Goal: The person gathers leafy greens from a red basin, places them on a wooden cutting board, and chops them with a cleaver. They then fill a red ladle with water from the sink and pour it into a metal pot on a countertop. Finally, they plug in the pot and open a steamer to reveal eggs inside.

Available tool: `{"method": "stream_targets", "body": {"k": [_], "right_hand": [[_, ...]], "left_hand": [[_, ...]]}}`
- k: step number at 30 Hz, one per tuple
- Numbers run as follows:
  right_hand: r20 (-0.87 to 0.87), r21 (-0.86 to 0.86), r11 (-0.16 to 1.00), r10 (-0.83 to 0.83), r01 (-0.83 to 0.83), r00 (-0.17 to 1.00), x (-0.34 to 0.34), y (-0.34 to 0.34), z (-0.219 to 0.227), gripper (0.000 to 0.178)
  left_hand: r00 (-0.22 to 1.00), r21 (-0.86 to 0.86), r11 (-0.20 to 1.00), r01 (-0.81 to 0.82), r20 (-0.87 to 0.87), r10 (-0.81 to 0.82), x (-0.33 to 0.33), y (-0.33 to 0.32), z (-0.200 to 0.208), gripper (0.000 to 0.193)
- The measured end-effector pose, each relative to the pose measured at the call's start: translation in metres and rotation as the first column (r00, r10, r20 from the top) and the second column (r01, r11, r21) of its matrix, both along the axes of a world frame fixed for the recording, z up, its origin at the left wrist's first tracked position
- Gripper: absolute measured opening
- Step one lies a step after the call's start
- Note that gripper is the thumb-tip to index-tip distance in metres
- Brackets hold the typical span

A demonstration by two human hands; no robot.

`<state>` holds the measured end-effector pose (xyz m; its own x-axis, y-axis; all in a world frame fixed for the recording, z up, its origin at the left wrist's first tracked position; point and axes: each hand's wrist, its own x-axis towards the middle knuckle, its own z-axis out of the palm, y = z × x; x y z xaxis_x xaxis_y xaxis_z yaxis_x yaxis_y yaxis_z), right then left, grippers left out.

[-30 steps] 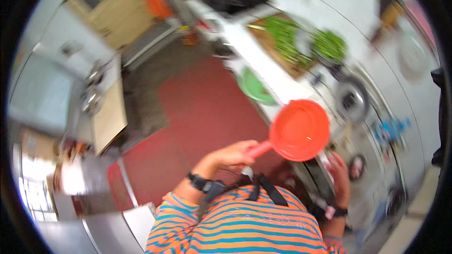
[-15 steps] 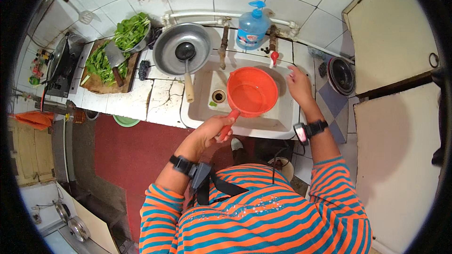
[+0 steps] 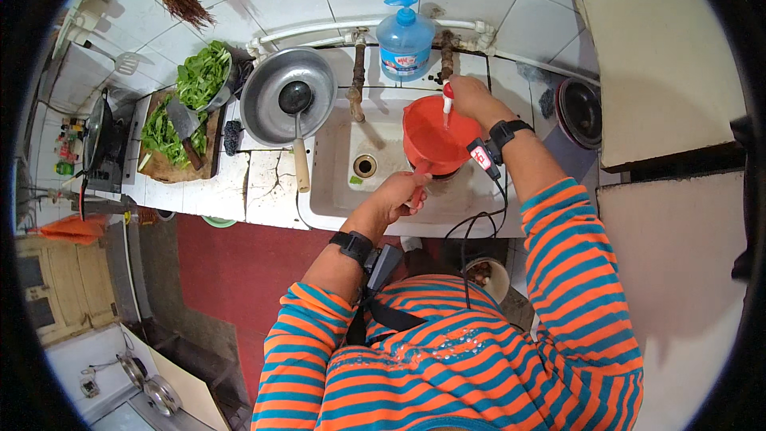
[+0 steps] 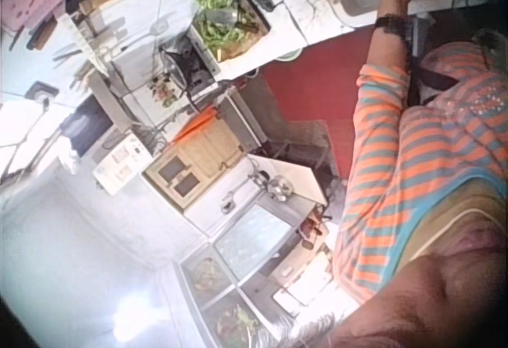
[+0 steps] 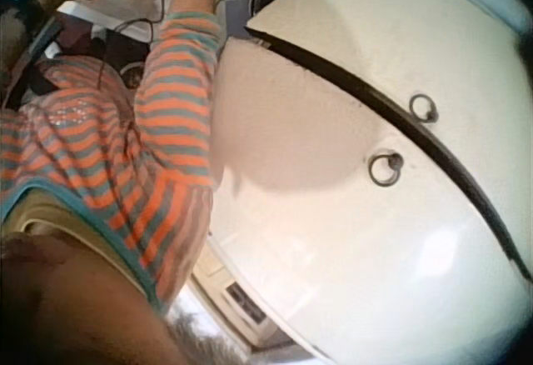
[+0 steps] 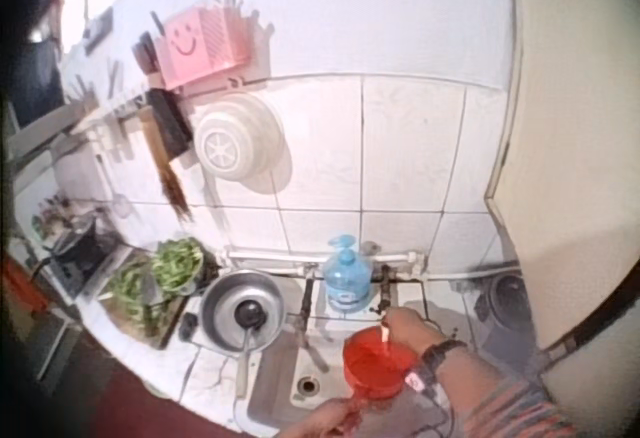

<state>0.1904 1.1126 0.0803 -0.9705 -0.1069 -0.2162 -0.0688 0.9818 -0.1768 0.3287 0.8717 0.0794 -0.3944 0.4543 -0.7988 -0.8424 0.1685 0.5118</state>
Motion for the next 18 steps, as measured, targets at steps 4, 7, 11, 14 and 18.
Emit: {"method": "stream_targets", "body": {"k": [4,7,11,14,18], "right_hand": [[-0.021,0.010,0.998,0.067,-0.067,0.998,0.003,0.003,0.001,0.033],[-0.031,0.011,0.997,0.077,-0.077,0.996,0.004,0.002,0.007,0.026],[-0.003,0.036,0.995,0.091,-0.091,0.996,0.006,0.002,0.014,0.021],[-0.062,0.028,0.990,0.141,-0.140,0.988,0.007,0.002,0.015,0.019],[-0.060,0.026,0.994,0.111,-0.110,0.992,0.007,0.004,0.011,0.021]], "left_hand": [[1.000,0.027,1.000,0.008,0.007,-0.008,-0.002,0.000,0.005,0.020],[1.000,0.035,0.999,0.003,0.008,-0.003,-0.002,-0.003,0.005,0.021],[0.998,0.057,0.997,-0.058,-0.034,0.060,0.005,-0.001,0.006,0.018],[0.996,-0.002,0.998,-0.068,-0.054,0.068,0.008,0.004,0.007,0.017],[0.995,0.026,0.997,-0.078,-0.066,0.080,0.009,0.007,0.007,0.016]]}}
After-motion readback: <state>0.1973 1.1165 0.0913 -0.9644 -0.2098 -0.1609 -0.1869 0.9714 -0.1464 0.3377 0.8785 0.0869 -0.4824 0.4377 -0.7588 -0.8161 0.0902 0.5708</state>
